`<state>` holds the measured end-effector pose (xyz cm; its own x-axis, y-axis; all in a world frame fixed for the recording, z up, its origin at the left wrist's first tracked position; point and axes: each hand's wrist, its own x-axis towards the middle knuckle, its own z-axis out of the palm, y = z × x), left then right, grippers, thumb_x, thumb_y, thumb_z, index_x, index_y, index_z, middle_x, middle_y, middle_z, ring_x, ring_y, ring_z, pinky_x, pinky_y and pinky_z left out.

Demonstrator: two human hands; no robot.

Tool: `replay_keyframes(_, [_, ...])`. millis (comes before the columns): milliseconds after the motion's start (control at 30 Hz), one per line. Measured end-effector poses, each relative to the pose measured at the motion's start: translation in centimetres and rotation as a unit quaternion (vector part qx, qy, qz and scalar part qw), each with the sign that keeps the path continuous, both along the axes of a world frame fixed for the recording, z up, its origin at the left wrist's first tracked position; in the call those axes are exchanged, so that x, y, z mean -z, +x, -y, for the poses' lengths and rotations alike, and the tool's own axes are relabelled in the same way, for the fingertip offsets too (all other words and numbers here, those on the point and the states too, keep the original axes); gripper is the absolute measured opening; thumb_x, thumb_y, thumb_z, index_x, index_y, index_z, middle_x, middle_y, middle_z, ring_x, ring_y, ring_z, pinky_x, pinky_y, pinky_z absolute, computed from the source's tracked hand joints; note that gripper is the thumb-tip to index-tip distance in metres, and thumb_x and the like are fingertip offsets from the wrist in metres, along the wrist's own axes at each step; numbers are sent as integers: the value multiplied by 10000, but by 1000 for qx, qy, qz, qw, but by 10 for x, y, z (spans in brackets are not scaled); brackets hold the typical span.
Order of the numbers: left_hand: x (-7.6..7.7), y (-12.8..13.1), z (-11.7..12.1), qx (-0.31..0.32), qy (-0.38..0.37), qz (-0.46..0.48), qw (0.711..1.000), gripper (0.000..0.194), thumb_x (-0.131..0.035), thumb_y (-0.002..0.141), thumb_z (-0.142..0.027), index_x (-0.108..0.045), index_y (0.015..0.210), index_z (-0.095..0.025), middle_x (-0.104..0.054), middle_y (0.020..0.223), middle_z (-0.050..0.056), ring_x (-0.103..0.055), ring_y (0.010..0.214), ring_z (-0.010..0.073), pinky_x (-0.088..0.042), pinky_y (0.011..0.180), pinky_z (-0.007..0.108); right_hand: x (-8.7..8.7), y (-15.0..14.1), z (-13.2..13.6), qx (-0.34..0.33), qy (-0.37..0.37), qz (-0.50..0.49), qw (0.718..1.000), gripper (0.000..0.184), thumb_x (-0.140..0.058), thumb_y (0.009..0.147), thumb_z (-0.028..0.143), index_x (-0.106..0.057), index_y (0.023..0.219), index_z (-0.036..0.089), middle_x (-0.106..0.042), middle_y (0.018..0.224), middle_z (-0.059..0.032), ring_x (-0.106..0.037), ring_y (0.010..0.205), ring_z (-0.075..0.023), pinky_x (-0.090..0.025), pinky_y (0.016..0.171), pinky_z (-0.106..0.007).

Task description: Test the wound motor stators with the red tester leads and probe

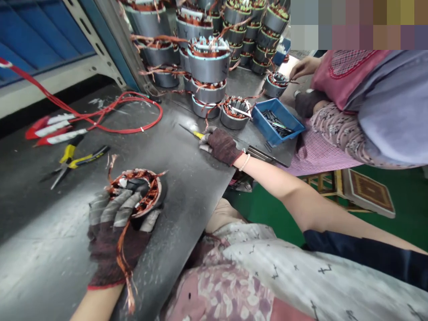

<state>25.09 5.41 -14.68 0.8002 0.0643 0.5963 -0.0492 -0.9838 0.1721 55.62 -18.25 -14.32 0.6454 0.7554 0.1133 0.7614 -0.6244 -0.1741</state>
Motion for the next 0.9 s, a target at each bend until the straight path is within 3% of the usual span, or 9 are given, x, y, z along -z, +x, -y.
replay_keyframes(300, [-2, -2, 24, -39, 20, 4, 999, 558, -887, 850, -313, -647, 1330, -160, -712, 1332, 214, -542, 1471, 452, -373, 1249, 697, 5, -8, -8, 31, -19, 19, 999, 356, -628, 1088, 343, -732, 1296, 73, -746, 1208, -171, -640, 1088, -238, -469, 1022, -365])
replay_keyframes(500, [-22, -3, 36, -31, 31, -69, 997, 369, -679, 1018, -381, -724, 1252, -100, -767, 1278, 213, -636, 1386, 401, -383, 1254, 638, -4, -28, -6, 47, -39, -13, 998, 360, -586, 1066, 285, -730, 1326, 81, -739, 1144, -203, -678, 1139, -347, -509, 1028, -526])
replay_keyframes(600, [-36, -2, 38, -48, 2, -157, 986, 429, -503, 1098, -376, -745, 1314, -95, -768, 1320, 196, -633, 1399, 380, -450, 1201, 597, -8, -52, 15, 23, 95, -89, 991, 403, -483, 1092, 292, -683, 1386, 104, -721, 1284, -192, -665, 1234, -330, -494, 1116, -542])
replay_keyframes(633, [-42, 0, 37, -60, -2, -191, 980, 452, -466, 1109, -384, -767, 1280, -93, -783, 1290, 184, -656, 1370, 373, -485, 1161, 583, -10, -63, 25, 9, 166, -152, 974, 410, -473, 1097, 316, -662, 1411, 134, -717, 1318, -170, -677, 1223, -300, -513, 1116, -507])
replay_keyframes(700, [-54, 8, 37, -99, -1, -258, 961, 527, -456, 1105, -453, -816, 1101, -69, -822, 1132, 155, -724, 1263, 368, -549, 1048, 546, -15, -89, 44, -18, 277, -321, 906, 457, -480, 1105, 405, -565, 1512, 215, -742, 1264, -122, -734, 1055, -233, -598, 998, -427])
replay_keyframes(767, [-66, 19, 36, -143, 2, -328, 934, 668, -458, 1074, -571, -804, 881, -34, -813, 935, 119, -773, 1143, 376, -578, 936, 524, -19, -118, 60, -34, 294, -474, 829, 557, -523, 1094, 476, -424, 1609, 291, -764, 1120, -78, -742, 830, -197, -648, 807, -382])
replay_keyframes(800, [-71, 26, 36, -159, -2, -364, 918, 733, -443, 1059, -621, -783, 815, -20, -796, 867, 102, -784, 1100, 379, -581, 900, 522, -21, -132, 66, -42, 288, -517, 805, 601, -558, 1080, 490, -384, 1629, 320, -764, 1110, -65, -745, 812, -196, -657, 775, -377])
replay_keyframes(833, [-75, 33, 36, -168, -11, -396, 903, 780, -416, 1052, -653, -771, 797, -7, -783, 825, 87, -792, 1067, 377, -581, 873, 518, -21, -144, 71, -55, 282, -532, 796, 613, -591, 1065, 495, -391, 1623, 338, -760, 1167, -67, -762, 885, -208, -667, 811, -390])
replay_keyframes(900, [-80, 46, 34, -154, -36, -433, 888, 842, -320, 1056, -671, -770, 843, 9, -783, 821, 62, -798, 1041, 350, -578, 849, 489, -18, -162, 77, -84, 276, -500, 816, 562, -629, 1048, 485, -486, 1571, 337, -700, 1395, -87, -729, 1199, -252, -632, 1029, -451])
